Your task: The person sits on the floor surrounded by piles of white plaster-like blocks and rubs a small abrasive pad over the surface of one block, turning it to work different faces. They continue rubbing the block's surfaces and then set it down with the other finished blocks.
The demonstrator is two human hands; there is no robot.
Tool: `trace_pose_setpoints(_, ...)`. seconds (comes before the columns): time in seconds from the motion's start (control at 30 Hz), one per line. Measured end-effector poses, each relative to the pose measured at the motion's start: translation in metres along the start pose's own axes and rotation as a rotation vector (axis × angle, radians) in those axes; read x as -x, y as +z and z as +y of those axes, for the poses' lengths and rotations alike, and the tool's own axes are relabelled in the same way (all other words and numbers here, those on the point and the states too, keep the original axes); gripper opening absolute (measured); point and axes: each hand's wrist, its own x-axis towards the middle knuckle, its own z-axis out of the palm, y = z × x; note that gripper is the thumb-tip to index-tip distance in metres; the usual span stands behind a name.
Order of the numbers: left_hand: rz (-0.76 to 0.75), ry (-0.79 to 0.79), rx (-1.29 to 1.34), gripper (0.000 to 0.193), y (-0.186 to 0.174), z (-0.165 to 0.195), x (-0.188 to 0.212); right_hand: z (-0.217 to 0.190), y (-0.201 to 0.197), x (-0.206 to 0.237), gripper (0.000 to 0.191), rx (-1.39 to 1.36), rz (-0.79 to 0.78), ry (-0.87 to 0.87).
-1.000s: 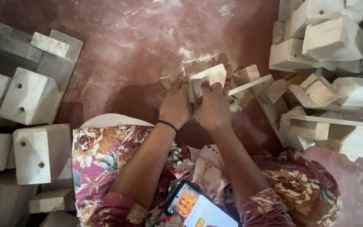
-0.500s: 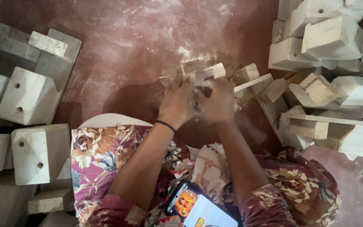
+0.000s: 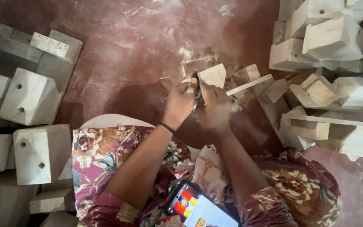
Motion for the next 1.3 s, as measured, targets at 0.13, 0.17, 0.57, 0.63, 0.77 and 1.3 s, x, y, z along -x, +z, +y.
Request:
trace_pose_setpoints(0.13, -0.021, -0.036, 0.141, 0.055, -0.001, -0.003, -0.006, -0.01, -0.013, -0.009, 0.044, -0.113, 0.045, -0.017)
trace_pose_setpoints(0.17, -0.031, -0.109, 0.153, 0.058, 0.0, 0.0, -0.007, -0.006, -0.016, -0.011, 0.043, -0.118, 0.063, 0.002)
trace_pose_setpoints(0.57, -0.08, 0.074, -0.795, 0.111, -0.012, 0.032, 0.012, 0.062, 0.018, -0.003, 0.034, 0.236, -0.09, -0.035)
trace_pose_setpoints(0.63, -0.048, 0.148, -0.864, 0.101, -0.008, 0.029, 0.013, 0.057, 0.021, -0.005, 0.027, 0.398, -0.201, -0.096)
trace_pose_setpoints(0.77, -0.094, 0.096, -0.815, 0.099, -0.005, 0.02, 0.016, 0.054, 0.012, -0.008, 0.023, 0.3, -0.022, 0.059)
trace_pose_setpoints(1.3, -0.033, 0.196, -0.769, 0.096, -0.007, 0.018, 0.015, 0.06, 0.026, -0.001, 0.04, 0.395, -0.252, -0.026)
